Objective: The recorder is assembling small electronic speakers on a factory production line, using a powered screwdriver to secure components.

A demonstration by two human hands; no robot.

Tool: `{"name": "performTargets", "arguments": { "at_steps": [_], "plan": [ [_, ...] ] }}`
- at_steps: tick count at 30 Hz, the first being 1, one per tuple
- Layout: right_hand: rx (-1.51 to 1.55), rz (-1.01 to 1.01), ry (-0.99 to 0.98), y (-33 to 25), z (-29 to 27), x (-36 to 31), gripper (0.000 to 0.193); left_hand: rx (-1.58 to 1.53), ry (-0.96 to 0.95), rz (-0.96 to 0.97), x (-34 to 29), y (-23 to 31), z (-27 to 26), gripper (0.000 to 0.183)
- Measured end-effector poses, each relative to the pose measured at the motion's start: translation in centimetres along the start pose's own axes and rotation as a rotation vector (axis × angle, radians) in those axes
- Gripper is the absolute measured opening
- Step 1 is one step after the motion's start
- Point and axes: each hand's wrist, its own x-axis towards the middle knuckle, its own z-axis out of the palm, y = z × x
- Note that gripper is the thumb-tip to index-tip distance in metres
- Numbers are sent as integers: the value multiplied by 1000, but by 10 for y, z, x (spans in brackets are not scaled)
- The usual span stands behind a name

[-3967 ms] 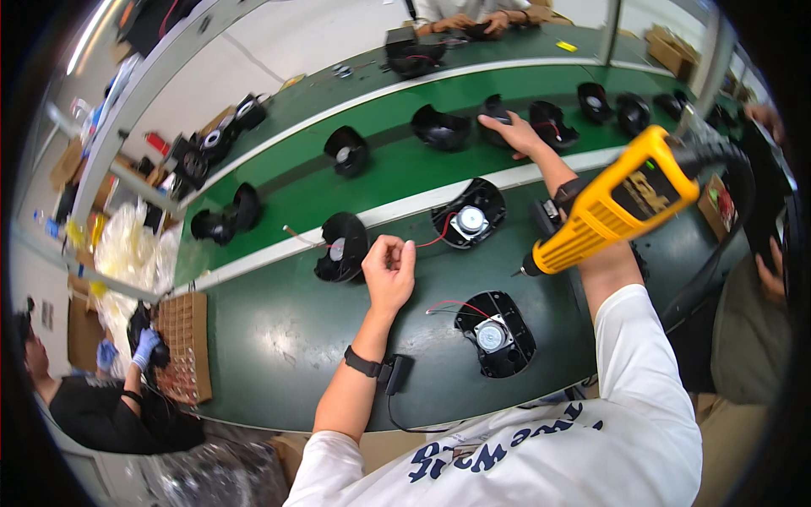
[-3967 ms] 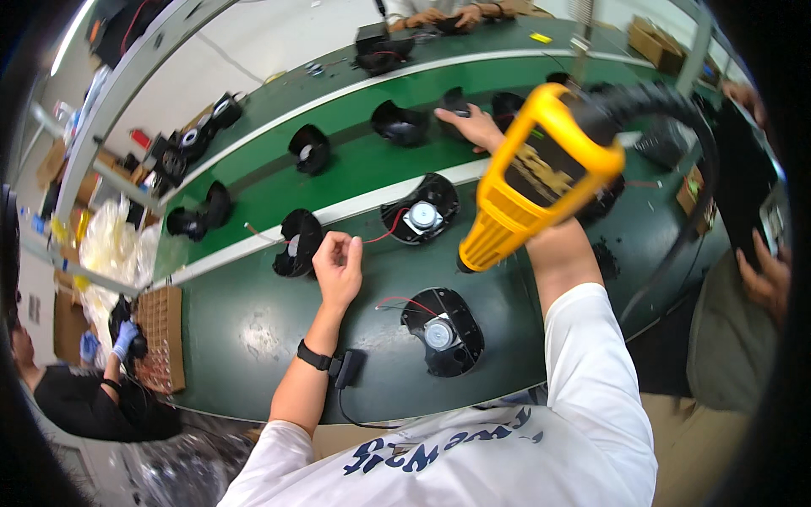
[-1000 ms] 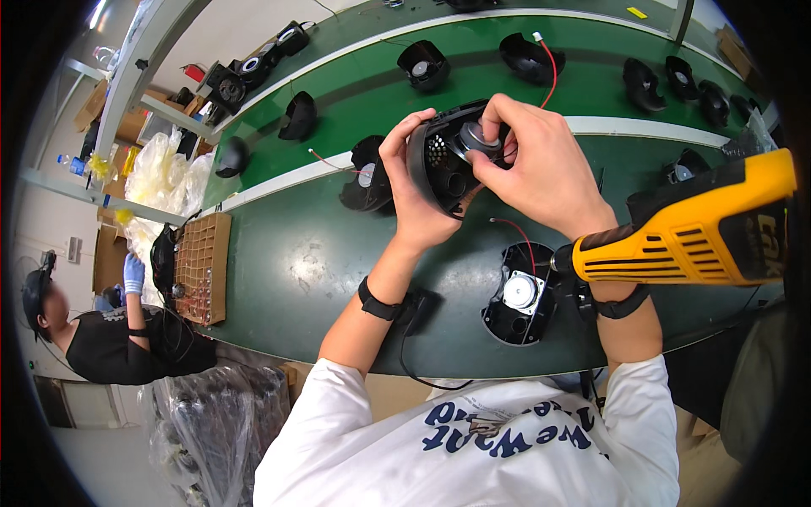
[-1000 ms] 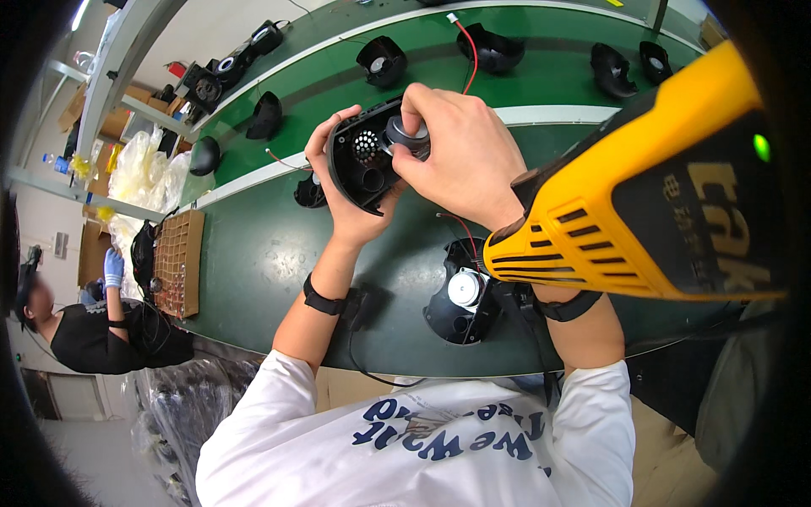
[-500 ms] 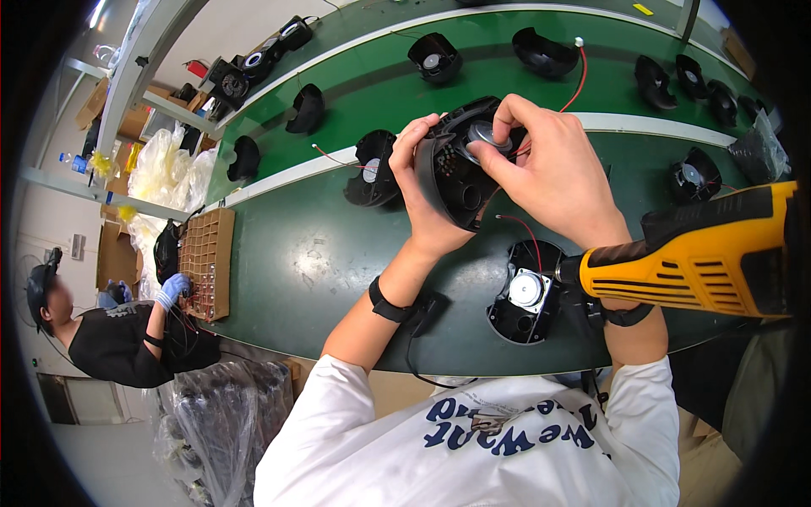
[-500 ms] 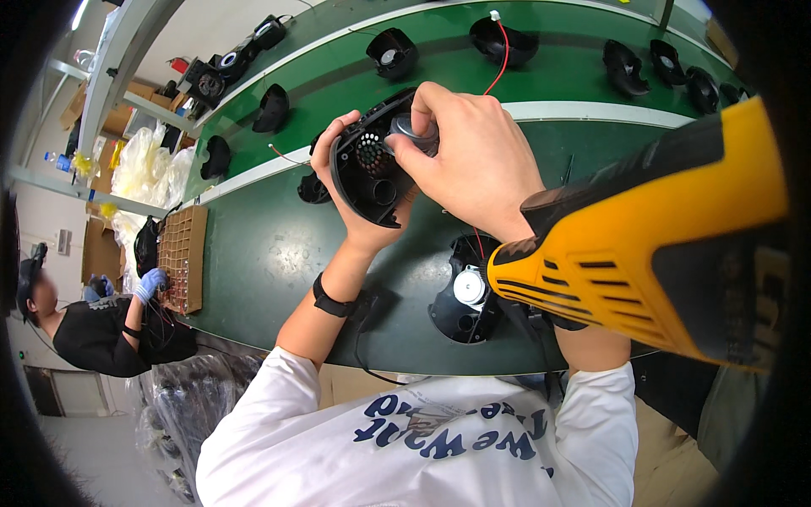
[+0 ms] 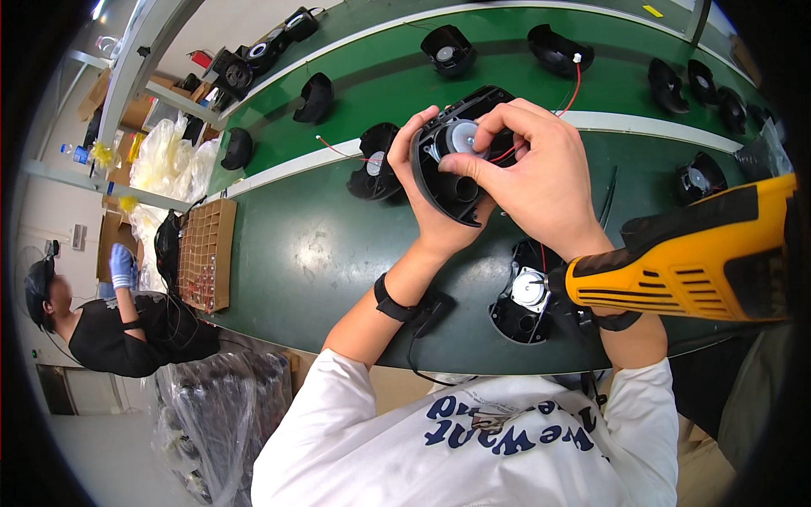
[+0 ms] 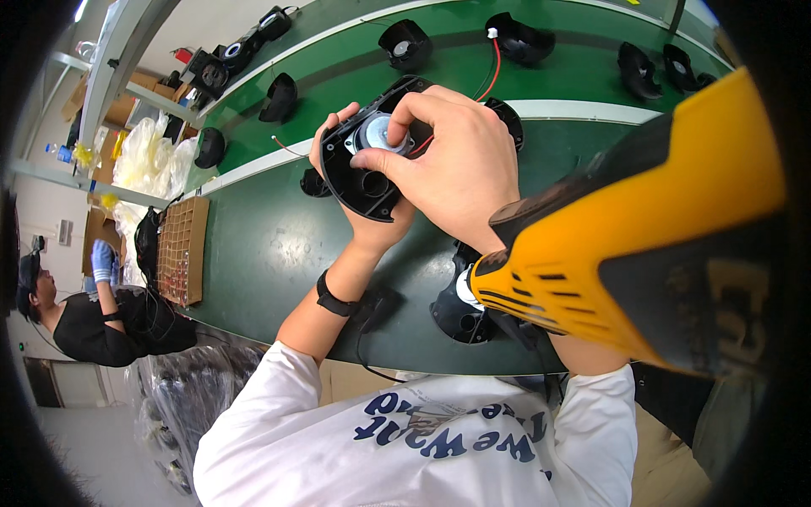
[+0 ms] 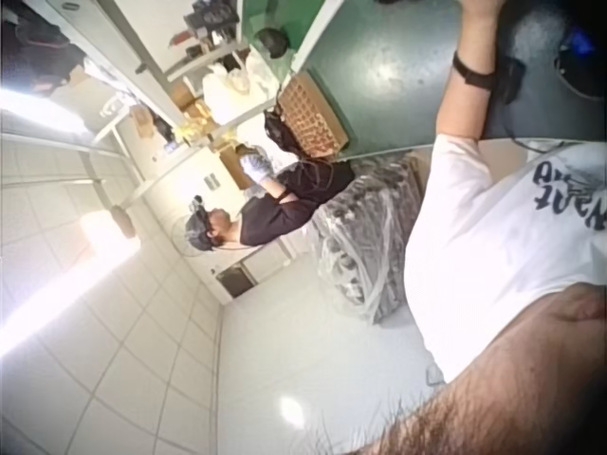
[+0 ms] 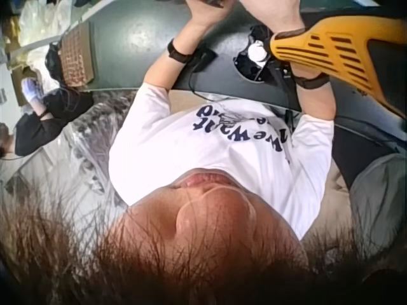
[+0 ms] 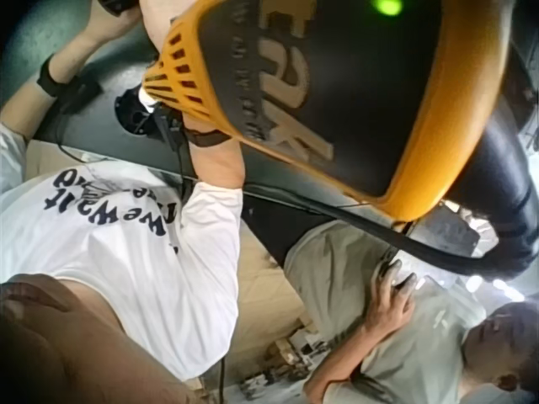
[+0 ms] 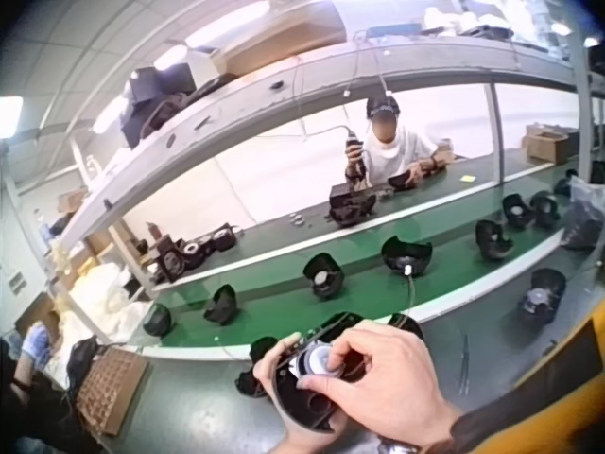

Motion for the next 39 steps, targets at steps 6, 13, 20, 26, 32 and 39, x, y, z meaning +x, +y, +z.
{"name": "performTargets", "arguments": {
  "at_steps": [6, 13, 20, 26, 32, 39],
  "plan": [
    [-47, 57, -103, 2, -5, 3, 31, 5, -1, -19, -5, -2, -1, 106],
    [-29, 41, -54, 4, -5, 2, 33, 41, 0, 6, -2, 1, 1, 106],
    [-28, 20, -5, 3, -2, 2, 33, -4, -7, -10, -1, 1, -1, 108],
    [-47, 22, -3, 4, 0, 2, 33, 44, -4, -12, -2, 0, -4, 107],
    [-38, 2, 7, 4, -4, 0, 33, 6, -11, -14, -2, 2, -2, 107],
    [-74, 23, -137, -3, -21, 5, 36, 17, -19, -18, -2, 2, 1, 110]
  ]
}}
